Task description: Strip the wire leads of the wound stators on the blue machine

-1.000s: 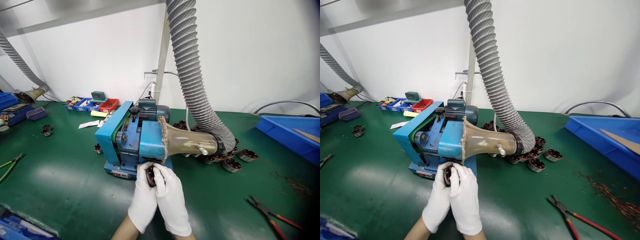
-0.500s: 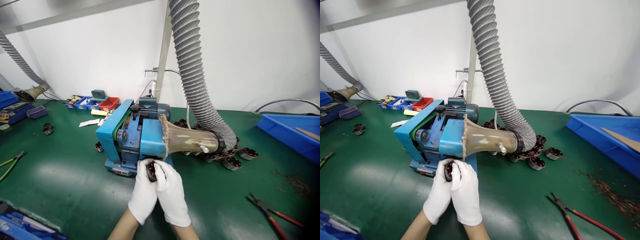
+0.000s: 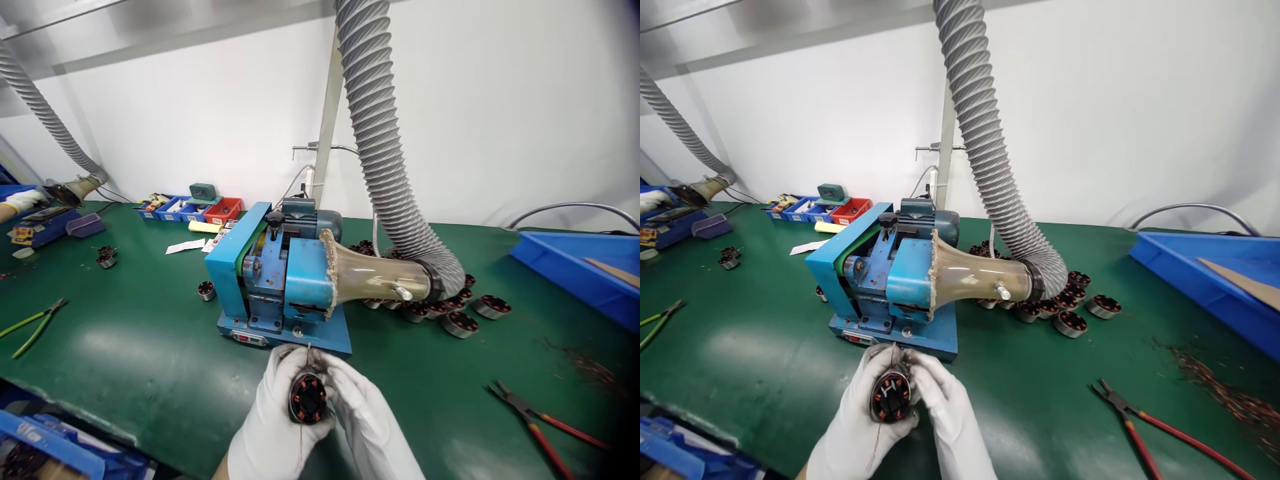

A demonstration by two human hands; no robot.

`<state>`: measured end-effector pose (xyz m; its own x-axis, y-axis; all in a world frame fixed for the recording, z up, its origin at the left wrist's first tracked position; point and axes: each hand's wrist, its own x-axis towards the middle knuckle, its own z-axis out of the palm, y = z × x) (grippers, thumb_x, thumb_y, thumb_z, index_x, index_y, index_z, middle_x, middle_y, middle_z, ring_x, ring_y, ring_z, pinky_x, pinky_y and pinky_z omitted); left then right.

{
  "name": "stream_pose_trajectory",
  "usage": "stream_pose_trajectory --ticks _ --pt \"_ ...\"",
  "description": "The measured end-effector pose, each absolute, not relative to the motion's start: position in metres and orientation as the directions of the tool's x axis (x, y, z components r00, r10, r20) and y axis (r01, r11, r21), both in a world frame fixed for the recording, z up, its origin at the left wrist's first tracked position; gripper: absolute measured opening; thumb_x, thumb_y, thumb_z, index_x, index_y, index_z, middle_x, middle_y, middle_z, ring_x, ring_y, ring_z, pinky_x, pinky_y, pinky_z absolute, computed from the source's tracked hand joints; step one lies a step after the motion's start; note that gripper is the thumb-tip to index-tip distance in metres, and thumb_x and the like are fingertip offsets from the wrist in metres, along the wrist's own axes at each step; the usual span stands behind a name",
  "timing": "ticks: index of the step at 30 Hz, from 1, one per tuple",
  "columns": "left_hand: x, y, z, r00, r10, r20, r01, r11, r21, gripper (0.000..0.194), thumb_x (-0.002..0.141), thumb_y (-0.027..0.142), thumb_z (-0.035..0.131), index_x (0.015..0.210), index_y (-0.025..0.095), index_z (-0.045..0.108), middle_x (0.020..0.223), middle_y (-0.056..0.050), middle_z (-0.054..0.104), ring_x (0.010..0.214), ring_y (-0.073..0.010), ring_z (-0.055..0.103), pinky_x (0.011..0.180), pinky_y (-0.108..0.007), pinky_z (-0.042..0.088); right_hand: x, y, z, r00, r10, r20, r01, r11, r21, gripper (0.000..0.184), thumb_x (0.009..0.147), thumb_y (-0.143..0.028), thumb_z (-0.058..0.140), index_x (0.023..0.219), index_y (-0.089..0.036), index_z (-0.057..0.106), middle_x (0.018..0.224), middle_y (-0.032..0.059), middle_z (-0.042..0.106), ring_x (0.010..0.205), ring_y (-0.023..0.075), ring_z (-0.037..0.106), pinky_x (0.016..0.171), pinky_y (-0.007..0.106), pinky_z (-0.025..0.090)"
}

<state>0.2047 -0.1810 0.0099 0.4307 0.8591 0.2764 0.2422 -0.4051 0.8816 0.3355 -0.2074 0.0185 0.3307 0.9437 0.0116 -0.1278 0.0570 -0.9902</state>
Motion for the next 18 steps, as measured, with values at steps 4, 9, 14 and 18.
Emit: stream_pose_trajectory --ticks 4,9,14,18 --pt "0.204 -0.185 0.006 0.394 0.83 0.394 0.374 -0.536 0.756 0.057 0.067 0.018 0.068 0.118 0.025 0.045 0.112 -0.009 0.052 0.102 -0.0256 0.058 0.087 -0.039 0.05 0.331 -0.202 0.028 0.313 0.947 -0.065 -0.224 0.007 -0.975 0.016 0.057 -0.031 0.076 0.059 -0.017 0.068 0.066 0.0036 0.067 0.064 0.0186 0.06 0.062 0.027 0.049" --pt "0.209 -0.191 0.004 0.322 0.815 0.481 0.352 -0.575 0.738 0.046 0.07 0.015 0.063 0.112 0.025 0.049 0.102 -0.007 0.055 0.089 -0.021 0.062 0.077 -0.033 0.054 0.327 -0.197 0.037 0.322 0.927 -0.194 -0.513 -0.001 -0.858 0.017 0.055 -0.027 0.079 0.059 -0.015 0.068 0.059 0.0013 0.064 0.053 0.0106 0.053 0.052 0.02 0.044" --pt "0.218 -0.19 0.002 0.167 0.904 0.395 0.219 -0.424 0.879 0.045 0.064 0.016 0.067 0.106 0.022 0.051 0.105 -0.007 0.054 0.097 -0.023 0.058 0.084 -0.036 0.05 0.339 -0.186 0.027 0.531 0.836 -0.142 -0.636 0.282 -0.718 0.017 0.06 -0.029 0.077 0.071 -0.02 0.069 0.069 -0.0006 0.064 0.058 0.0095 0.056 0.054 0.018 0.047" --pt "0.229 -0.179 0.001 0.159 0.965 0.207 0.12 -0.227 0.967 0.043 0.066 0.014 0.062 0.107 0.022 0.052 0.111 -0.008 0.056 0.103 -0.0237 0.056 0.091 -0.039 0.045 0.331 -0.187 0.013 0.486 0.874 0.005 -0.278 0.16 -0.947 0.02 0.065 -0.031 0.072 0.081 -0.019 0.07 0.084 0.0054 0.07 0.077 0.0192 0.063 0.072 0.028 0.051"
